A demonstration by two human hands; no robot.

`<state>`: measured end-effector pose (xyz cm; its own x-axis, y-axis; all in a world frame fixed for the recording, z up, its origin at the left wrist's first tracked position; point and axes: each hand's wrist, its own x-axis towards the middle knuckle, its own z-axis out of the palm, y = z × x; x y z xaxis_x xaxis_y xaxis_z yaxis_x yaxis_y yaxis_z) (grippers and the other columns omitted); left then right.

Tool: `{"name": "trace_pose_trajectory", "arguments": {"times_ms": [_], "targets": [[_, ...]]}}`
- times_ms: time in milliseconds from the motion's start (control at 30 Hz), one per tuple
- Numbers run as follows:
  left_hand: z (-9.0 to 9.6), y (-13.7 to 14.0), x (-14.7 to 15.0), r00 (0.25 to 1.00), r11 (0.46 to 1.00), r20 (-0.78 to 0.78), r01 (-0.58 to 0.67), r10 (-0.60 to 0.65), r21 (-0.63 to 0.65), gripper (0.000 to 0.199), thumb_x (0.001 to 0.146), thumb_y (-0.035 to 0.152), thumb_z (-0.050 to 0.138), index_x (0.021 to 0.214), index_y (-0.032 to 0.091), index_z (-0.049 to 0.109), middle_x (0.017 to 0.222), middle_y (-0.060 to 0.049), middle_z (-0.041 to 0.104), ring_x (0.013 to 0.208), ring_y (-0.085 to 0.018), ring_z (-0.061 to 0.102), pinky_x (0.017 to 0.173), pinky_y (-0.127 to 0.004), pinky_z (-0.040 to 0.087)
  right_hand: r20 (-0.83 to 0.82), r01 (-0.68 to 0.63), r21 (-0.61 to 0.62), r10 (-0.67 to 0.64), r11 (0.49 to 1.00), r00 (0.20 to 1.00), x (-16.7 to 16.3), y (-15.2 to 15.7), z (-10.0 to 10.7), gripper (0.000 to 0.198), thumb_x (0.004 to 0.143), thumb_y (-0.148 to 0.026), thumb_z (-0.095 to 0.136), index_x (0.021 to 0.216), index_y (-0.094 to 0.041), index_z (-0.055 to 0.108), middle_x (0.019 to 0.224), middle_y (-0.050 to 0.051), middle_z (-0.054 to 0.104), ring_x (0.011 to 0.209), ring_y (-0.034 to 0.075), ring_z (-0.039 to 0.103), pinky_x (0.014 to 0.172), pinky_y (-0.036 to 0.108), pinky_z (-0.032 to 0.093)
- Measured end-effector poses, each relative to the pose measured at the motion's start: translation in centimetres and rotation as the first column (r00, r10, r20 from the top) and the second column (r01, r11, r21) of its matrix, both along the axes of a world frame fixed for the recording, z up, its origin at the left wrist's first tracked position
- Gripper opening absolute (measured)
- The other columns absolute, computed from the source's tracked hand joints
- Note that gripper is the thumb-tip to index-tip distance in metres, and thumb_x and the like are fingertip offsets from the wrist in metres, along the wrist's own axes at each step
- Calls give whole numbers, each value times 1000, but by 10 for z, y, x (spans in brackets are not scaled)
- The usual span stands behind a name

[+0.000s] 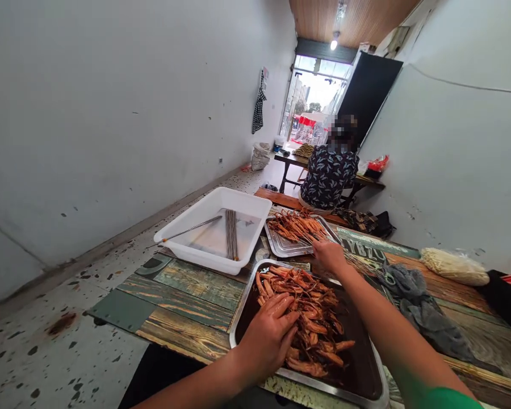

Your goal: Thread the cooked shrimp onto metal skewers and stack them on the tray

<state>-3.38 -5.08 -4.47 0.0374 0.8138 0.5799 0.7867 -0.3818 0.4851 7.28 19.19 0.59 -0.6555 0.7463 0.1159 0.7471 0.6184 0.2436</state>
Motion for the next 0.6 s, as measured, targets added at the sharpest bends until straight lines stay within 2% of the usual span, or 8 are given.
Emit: {"name": "trace_pose_trajectory", "arguments": {"times_ms": [67, 133, 200, 267, 333, 433, 500, 600], "targets": [[2, 0, -1, 1000, 1000, -6, 1, -1, -5, 24, 80, 17, 50, 100, 15, 62, 117, -12, 59, 114, -25, 51, 100, -44, 42, -17, 19, 3, -19, 1000, 1000, -2, -2, 2, 32, 90, -39, 49, 109, -16, 58, 106, 7, 61, 87, 17, 60, 76, 37, 50], [3, 0, -1, 1000, 1000, -14, 0, 0, -14, 24, 79, 16, 51, 100, 15, 63, 116, -13, 59, 113, -25, 51, 100, -43, 43, -52, 66, 18, -65, 998, 997, 11, -9, 9, 36, 92, -45, 40, 108, -20, 60, 107, 7, 62, 87, 17, 61, 74, 33, 47], [3, 0, -1, 1000, 1000, -23, 0, 0, -14, 24, 79, 16, 52, 100, 15, 63, 115, -13, 60, 113, -25, 52, 99, -43, 43, -90, 152, 29, -149, 988, 985, 42, -20, 18, 41, 93, -46, 32, 107, -24, 63, 105, 7, 64, 87, 19, 62, 69, 29, 44], [0, 0, -2, 999, 1000, -37, 3, -3, -10, 25, 80, 16, 51, 101, 15, 64, 116, -13, 60, 113, -25, 51, 99, -43, 44, -113, 276, 23, -272, 961, 956, 89, -35, 23, 43, 93, -43, 30, 110, -22, 64, 106, 9, 64, 90, 22, 61, 67, 28, 42], [-3, 0, -3, 998, 1000, -57, 1, -1, -4, 25, 81, 16, 50, 102, 15, 64, 117, -14, 59, 115, -25, 51, 98, -44, 44, -95, 413, -28, -414, 910, 905, 144, -56, 23, 39, 91, -37, 35, 105, -19, 67, 100, 11, 67, 88, 23, 62, 64, 29, 41], [-10, 2, -5, 996, 1000, -93, 5, -4, 10, 26, 84, 18, 49, 104, 13, 63, 119, -15, 58, 116, -26, 50, 99, -45, 43, -13, 584, -149, -592, 798, 806, 214, -94, 8, 34, 88, -34, 43, 91, -16, 71, 86, 12, 69, 79, 24, 64, 61, 30, 42], [-13, 4, -6, 993, 1000, -119, 1, 1, 15, 26, 85, 19, 48, 105, 14, 63, 119, -14, 58, 116, -25, 51, 100, -45, 43, 30, 652, -219, -663, 726, 748, 241, -117, -8, 34, 88, -39, 45, 88, -15, 69, 83, 10, 69, 78, 21, 64, 64, 31, 45], [-14, 5, -7, 988, 999, -153, 4, 3, 41, 28, 85, 19, 48, 108, 14, 62, 117, -13, 60, 114, -24, 52, 99, -44, 44, 49, 705, -268, -721, 657, 691, 251, -137, -28, 34, 89, -43, 48, 100, -14, 62, 95, 6, 65, 84, 18, 62, 74, 37, 49]]}}
